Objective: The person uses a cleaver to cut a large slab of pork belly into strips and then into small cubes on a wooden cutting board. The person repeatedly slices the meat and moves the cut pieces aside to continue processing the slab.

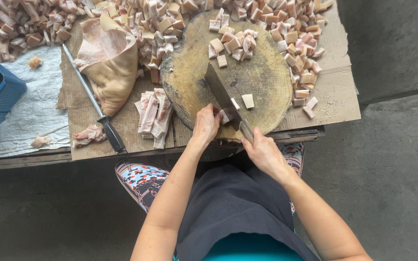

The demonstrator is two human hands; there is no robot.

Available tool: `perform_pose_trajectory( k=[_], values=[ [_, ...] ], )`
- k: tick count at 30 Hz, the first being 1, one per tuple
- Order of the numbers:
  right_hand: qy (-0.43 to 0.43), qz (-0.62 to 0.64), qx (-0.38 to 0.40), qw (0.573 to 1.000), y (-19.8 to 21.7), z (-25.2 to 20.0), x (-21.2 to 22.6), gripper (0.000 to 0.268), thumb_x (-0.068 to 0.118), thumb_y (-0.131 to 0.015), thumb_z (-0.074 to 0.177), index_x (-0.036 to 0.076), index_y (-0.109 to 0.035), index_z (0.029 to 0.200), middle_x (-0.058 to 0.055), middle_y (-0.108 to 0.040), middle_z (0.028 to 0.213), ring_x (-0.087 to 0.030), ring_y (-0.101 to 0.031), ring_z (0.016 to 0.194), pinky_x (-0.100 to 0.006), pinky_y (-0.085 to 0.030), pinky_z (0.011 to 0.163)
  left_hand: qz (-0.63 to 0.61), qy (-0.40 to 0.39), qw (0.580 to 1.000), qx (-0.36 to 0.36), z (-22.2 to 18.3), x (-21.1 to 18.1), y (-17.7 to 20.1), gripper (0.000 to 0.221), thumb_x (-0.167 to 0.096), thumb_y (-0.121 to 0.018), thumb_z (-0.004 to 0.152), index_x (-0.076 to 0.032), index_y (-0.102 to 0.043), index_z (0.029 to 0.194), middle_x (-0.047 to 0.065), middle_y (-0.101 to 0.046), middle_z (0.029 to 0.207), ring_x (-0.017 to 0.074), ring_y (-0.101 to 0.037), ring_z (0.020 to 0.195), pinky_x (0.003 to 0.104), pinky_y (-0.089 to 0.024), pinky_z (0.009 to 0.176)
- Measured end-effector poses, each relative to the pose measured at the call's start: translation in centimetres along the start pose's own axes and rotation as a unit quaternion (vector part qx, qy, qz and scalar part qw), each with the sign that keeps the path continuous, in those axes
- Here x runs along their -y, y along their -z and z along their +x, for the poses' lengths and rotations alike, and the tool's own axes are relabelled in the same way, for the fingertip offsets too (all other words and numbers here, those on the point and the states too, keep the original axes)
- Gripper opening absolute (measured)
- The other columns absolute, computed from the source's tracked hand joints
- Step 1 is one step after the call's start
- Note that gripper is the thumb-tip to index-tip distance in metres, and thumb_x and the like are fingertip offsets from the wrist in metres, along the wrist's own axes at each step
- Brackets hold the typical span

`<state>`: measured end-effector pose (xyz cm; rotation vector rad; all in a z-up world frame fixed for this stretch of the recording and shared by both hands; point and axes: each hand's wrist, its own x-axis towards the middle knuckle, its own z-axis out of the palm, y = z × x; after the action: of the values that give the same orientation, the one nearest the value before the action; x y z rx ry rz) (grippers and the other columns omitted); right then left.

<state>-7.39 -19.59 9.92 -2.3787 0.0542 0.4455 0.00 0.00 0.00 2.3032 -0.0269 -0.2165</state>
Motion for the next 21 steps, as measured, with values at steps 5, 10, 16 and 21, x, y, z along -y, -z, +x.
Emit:
perform_pose_trajectory(
  k=[5,10,16,21],
  values=[
    [-0.09,0.081,-0.008,0.993,3.2,-0.9,2.2,0.042,0.035,-0.057,0.099,-0.001,-0.052,0.12,-0.024,-0.068,0.061,-0.033,-0.071,0.052,-0.047,-0.055,0.051,-0.135,0.091,0.986,0.045,-0.1,1.2,2.0,0.033,-0.015,-0.062,0.097,-0.006,-0.059,0.128,0.015,-0.072,0.113,0.0212,-0.073,0.084,0.033,-0.062,0.078],
    [0.02,0.053,-0.012,0.998,3.8,-3.7,2.4,0.045,0.036,-0.058,0.098,-0.001,-0.052,0.123,-0.022,-0.069,0.067,-0.033,-0.073,0.059,-0.046,-0.056,0.05,-0.279,0.12,0.939,-0.161,-1.9,12.1,9.3,0.033,-0.014,-0.063,0.098,-0.003,-0.058,0.128,0.011,-0.067,0.111,0.0167,-0.071,0.078,0.031,-0.062,0.065],
    [-0.025,-0.014,0.071,0.997,1.6,-4.4,0.7,0.041,0.038,-0.057,0.099,0.004,-0.055,0.121,-0.026,-0.072,0.072,-0.043,-0.074,0.067,-0.052,-0.057,0.058,0.058,0.159,0.962,-0.214,-3.4,24.2,11.0,0.042,-0.023,-0.077,0.088,-0.001,-0.064,0.12,0.021,-0.071,0.11,0.0372,-0.068,0.104,0.046,-0.052,0.095],
    [-0.054,-0.054,-0.009,0.997,2.8,-3.8,-2.8,0.042,0.039,-0.056,0.099,0.004,-0.054,0.122,-0.031,-0.071,0.079,-0.049,-0.072,0.077,-0.054,-0.058,0.063,0.067,0.215,0.951,-0.211,-3.0,24.3,6.8,0.05,-0.026,-0.08,0.083,0.001,-0.062,0.121,0.03,-0.064,0.112,0.046,-0.063,0.106,0.051,-0.048,0.092]
  ],
)
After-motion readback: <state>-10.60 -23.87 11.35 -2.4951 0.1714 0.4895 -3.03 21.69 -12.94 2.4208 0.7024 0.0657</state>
